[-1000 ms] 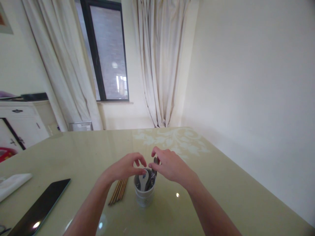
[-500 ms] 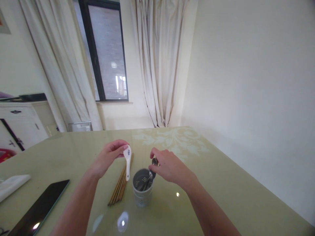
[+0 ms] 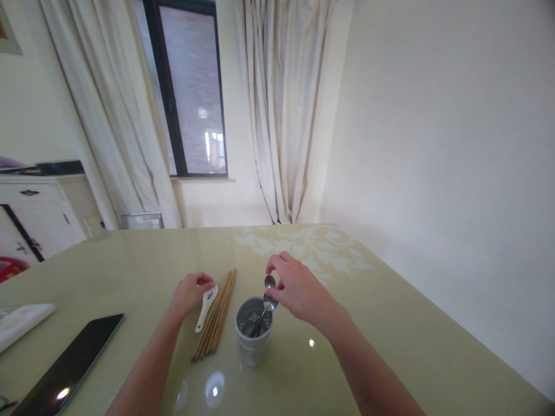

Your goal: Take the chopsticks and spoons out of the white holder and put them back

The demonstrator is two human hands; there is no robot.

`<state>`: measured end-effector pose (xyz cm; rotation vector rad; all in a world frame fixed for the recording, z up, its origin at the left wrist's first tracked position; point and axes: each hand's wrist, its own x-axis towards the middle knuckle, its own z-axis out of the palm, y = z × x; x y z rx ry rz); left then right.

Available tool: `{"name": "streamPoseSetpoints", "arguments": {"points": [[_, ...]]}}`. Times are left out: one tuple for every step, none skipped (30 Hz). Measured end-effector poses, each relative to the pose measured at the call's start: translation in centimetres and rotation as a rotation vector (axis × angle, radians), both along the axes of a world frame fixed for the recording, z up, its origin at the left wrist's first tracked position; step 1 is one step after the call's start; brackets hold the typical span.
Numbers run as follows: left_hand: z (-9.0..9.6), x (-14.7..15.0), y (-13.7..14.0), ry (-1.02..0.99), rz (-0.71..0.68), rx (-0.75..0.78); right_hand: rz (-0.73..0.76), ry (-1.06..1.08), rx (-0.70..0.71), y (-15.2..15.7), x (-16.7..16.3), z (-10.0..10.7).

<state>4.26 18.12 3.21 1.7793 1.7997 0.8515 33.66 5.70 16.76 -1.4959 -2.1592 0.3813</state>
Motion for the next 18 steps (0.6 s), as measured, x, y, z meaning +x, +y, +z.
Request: {"name": "streamPoseSetpoints", "arguments": {"points": [[-0.1,0.2,-0.1,0.007,-0.004,-0.006,-0.006,0.034,0.009,0.0,0.0,0.1],[-0.2,0.5,-0.1,0.015,-0.011,-0.012,-0.013,0.071,0.024,0.0,0.1,0.3],[-0.1,0.7,-0.2,0.024,-0.018,-0.019,-0.018,0.107,0.044,-0.1,0.2,0.6],[0.1,0.9,-0.2,0.035,-0.022,-0.023,-0.02,0.141,0.074,-0.1,0.4,0.9],[0.4,1.1,-0.2,0.048,-0.021,-0.025,-0.022,0.174,0.111,-0.2,0.6,1.2],[1.0,1.2,-0.3,0.062,-0.019,-0.022,-0.022,0.207,0.157,-0.2,0.7,1.5],[1.8,1.5,-0.4,0.074,-0.014,-0.014,-0.021,0.24,0.211,-0.3,0.9,1.8],[2.9,1.8,-0.7,0.087,-0.009,0.001,-0.018,0.273,0.269,-0.4,1.0,2.1],[4.2,2.3,-1.1,0.084,-0.023,0.028,-0.017,0.307,0.326,-0.5,1.0,2.3],[5.6,3.0,-1.7,0.058,-0.056,0.06,-0.017,0.339,0.377,-0.5,1.0,2.4],[7.2,3.9,-2.6,0.025,-0.107,0.096,-0.015,0.366,0.421,-0.6,0.9,2.5],[8.7,4.9,-3.7,-0.1,-0.242,0.145,-0.011,0.387,0.458,-0.6,0.8,2.5],[10.2,6.0,-4.9,-0.24,-0.365,0.164,-0.006,0.404,0.488,-0.6,0.6,2.4],[11.6,7.1,-6.1,-0.342,-0.472,0.153,-0.003,0.418,0.516,-0.7,0.4,2.3],[12.7,8.1,-7.3,-0.397,-0.551,0.149,-0.002,0.43,0.54,-0.7,0.3,2.2],[13.6,9.0,-8.3,-0.425,-0.614,0.142,-0.002,0.443,0.559,-0.6,0.1,2.1],[14.2,9.6,-9.0,-0.446,-0.641,0.138,-0.004,0.459,0.569,-0.6,0.0,2.0],[14.5,10.0,-9.4,-0.451,-0.646,0.138,-0.008,0.477,0.564,-0.5,-0.1,1.8]]}}
